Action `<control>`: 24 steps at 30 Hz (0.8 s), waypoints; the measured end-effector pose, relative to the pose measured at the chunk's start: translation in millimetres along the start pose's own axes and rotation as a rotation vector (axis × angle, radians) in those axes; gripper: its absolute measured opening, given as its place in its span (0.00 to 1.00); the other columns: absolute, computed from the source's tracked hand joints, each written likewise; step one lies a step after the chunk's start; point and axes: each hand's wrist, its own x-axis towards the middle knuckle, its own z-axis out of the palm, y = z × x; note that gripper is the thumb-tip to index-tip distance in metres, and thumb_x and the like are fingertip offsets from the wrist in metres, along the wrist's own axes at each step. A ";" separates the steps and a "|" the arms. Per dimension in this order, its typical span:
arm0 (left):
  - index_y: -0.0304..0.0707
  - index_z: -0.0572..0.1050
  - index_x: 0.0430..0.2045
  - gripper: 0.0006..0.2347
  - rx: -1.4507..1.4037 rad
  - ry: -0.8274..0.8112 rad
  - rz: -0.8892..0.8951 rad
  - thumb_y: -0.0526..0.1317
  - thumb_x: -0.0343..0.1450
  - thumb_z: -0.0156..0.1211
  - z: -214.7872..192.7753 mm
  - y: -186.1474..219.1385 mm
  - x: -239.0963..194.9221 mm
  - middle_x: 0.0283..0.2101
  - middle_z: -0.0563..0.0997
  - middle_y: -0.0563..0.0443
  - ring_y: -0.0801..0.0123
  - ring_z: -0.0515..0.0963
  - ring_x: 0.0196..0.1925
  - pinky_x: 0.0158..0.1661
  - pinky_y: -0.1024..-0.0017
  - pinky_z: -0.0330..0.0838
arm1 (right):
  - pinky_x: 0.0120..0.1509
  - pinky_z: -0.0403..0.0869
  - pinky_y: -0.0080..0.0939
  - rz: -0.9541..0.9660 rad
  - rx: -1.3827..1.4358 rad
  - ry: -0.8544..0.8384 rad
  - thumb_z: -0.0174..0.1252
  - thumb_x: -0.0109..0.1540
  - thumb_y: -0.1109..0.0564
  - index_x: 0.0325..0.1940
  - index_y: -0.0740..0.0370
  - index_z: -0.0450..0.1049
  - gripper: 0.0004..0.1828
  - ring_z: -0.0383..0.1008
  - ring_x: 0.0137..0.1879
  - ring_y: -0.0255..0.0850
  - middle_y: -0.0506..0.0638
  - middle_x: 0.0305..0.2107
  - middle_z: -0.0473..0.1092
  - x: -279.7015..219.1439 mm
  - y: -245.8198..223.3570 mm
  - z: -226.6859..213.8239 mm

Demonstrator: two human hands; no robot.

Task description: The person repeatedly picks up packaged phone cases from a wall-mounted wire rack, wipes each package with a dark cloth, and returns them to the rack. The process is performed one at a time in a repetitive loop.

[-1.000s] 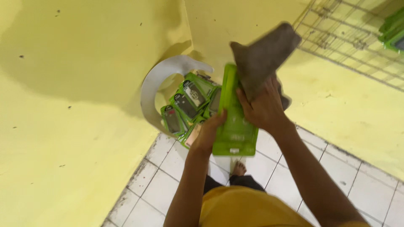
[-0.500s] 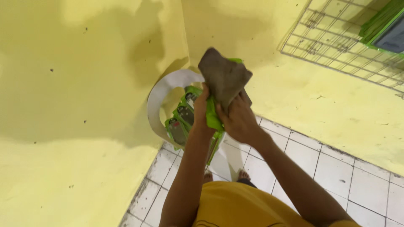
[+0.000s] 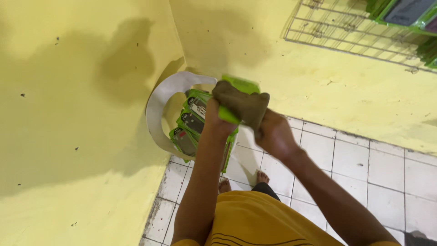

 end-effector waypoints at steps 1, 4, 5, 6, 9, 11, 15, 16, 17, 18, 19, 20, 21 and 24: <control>0.41 0.58 0.64 0.24 0.035 -0.047 0.009 0.55 0.79 0.53 6.4 0.1 -6.5 0.59 0.67 0.52 0.65 0.73 0.60 0.59 0.63 0.70 | 0.37 0.79 0.49 0.120 0.042 0.014 0.57 0.69 0.65 0.41 0.71 0.77 0.06 0.79 0.32 0.52 0.61 0.29 0.76 4.1 11.3 0.2; 0.47 0.51 0.72 0.31 0.606 0.214 0.386 0.57 0.76 0.54 28.3 8.3 -36.9 0.65 0.61 0.60 0.72 0.69 0.65 0.63 0.68 0.66 | 0.26 0.83 0.48 0.674 1.095 0.155 0.59 0.62 0.62 0.53 0.61 0.77 0.15 0.81 0.26 0.48 0.58 0.26 0.78 15.7 37.4 -12.2; 0.40 0.55 0.69 0.33 0.837 0.135 0.459 0.55 0.73 0.59 34.0 15.2 -49.7 0.62 0.66 0.52 0.68 0.71 0.63 0.60 0.65 0.68 | 0.31 0.83 0.48 0.598 1.135 0.176 0.61 0.63 0.64 0.53 0.67 0.77 0.14 0.80 0.30 0.47 0.58 0.31 0.78 20.1 42.6 -17.7; 0.34 0.59 0.66 0.34 1.067 0.054 0.534 0.54 0.69 0.64 37.2 26.0 -63.6 0.59 0.71 0.45 0.65 0.74 0.60 0.58 0.64 0.69 | 0.35 0.83 0.47 0.520 1.174 0.197 0.62 0.64 0.67 0.53 0.73 0.77 0.13 0.80 0.34 0.46 0.58 0.35 0.78 23.6 47.7 -25.5; 0.33 0.70 0.62 0.34 1.432 -0.022 0.203 0.51 0.63 0.70 45.3 57.7 -81.7 0.53 0.82 0.39 0.61 0.82 0.53 0.53 0.65 0.75 | 0.33 0.82 0.53 0.581 1.219 0.161 0.61 0.62 0.69 0.50 0.78 0.75 0.13 0.80 0.34 0.51 0.60 0.37 0.78 31.9 55.8 -38.8; 0.31 0.74 0.61 0.32 1.461 -0.064 -0.094 0.51 0.64 0.70 44.2 66.8 -84.2 0.52 0.86 0.37 0.59 0.84 0.52 0.53 0.68 0.77 | 0.35 0.82 0.53 0.636 1.248 0.085 0.60 0.60 0.69 0.52 0.77 0.74 0.16 0.80 0.36 0.51 0.60 0.38 0.77 36.6 58.0 -37.5; 0.32 0.65 0.68 0.33 1.094 -0.137 -0.228 0.46 0.68 0.69 30.1 48.2 -77.3 0.58 0.80 0.39 0.64 0.77 0.58 0.56 0.74 0.71 | 0.51 0.81 0.43 0.572 1.376 0.034 0.59 0.64 0.65 0.60 0.75 0.72 0.20 0.79 0.51 0.44 0.58 0.48 0.76 46.0 57.9 -27.0; 0.38 0.59 0.72 0.36 0.941 -0.132 -0.206 0.43 0.68 0.68 24.1 39.5 -77.2 0.61 0.77 0.44 0.70 0.74 0.61 0.58 0.77 0.68 | 0.55 0.81 0.41 0.553 1.413 0.053 0.59 0.67 0.63 0.62 0.75 0.72 0.20 0.78 0.54 0.43 0.58 0.50 0.75 47.2 57.1 -29.1; 0.39 0.57 0.73 0.35 0.789 -0.150 -0.197 0.41 0.69 0.66 18.5 32.8 -76.3 0.62 0.76 0.48 0.71 0.74 0.61 0.58 0.76 0.68 | 0.52 0.80 0.42 0.516 1.468 0.090 0.56 0.68 0.57 0.61 0.75 0.72 0.21 0.78 0.51 0.46 0.59 0.49 0.76 47.0 55.4 -33.4; 0.41 0.54 0.73 0.35 0.637 -0.168 -0.188 0.39 0.70 0.64 13.2 27.5 -76.4 0.64 0.74 0.51 0.73 0.73 0.61 0.58 0.75 0.69 | 0.50 0.80 0.43 0.479 1.522 0.127 0.53 0.69 0.51 0.60 0.75 0.72 0.23 0.79 0.48 0.48 0.60 0.49 0.77 47.1 55.2 -43.9; 0.42 0.51 0.74 0.34 0.485 -0.187 -0.180 0.37 0.71 0.62 9.0 24.0 -75.2 0.65 0.72 0.54 0.74 0.72 0.62 0.58 0.74 0.69 | 0.47 0.79 0.44 0.441 1.575 0.167 0.50 0.71 0.45 0.59 0.75 0.72 0.27 0.79 0.46 0.51 0.61 0.48 0.77 47.2 52.8 -53.3; 0.42 0.52 0.74 0.32 0.432 -0.228 -0.135 0.37 0.73 0.59 6.4 22.0 -72.9 0.66 0.72 0.55 0.74 0.72 0.62 0.59 0.73 0.69 | 0.45 0.76 0.44 0.509 1.343 0.243 0.49 0.71 0.48 0.61 0.71 0.71 0.24 0.77 0.42 0.52 0.57 0.50 0.77 44.3 48.4 -62.2; 0.42 0.53 0.75 0.30 0.375 -0.265 -0.090 0.37 0.75 0.56 4.9 20.5 -71.6 0.66 0.71 0.55 0.74 0.72 0.62 0.60 0.73 0.69 | 0.42 0.73 0.44 0.572 1.107 0.311 0.47 0.72 0.51 0.62 0.67 0.71 0.21 0.76 0.38 0.52 0.53 0.52 0.77 41.1 44.4 -72.3; 0.34 0.58 0.73 0.24 0.221 -0.202 -0.029 0.37 0.80 0.54 7.9 12.7 -74.8 0.61 0.71 0.45 0.63 0.73 0.57 0.57 0.64 0.70 | 0.54 0.74 0.49 0.368 0.391 0.286 0.49 0.74 0.59 0.62 0.67 0.72 0.14 0.77 0.49 0.55 0.59 0.55 0.75 34.4 21.2 -63.8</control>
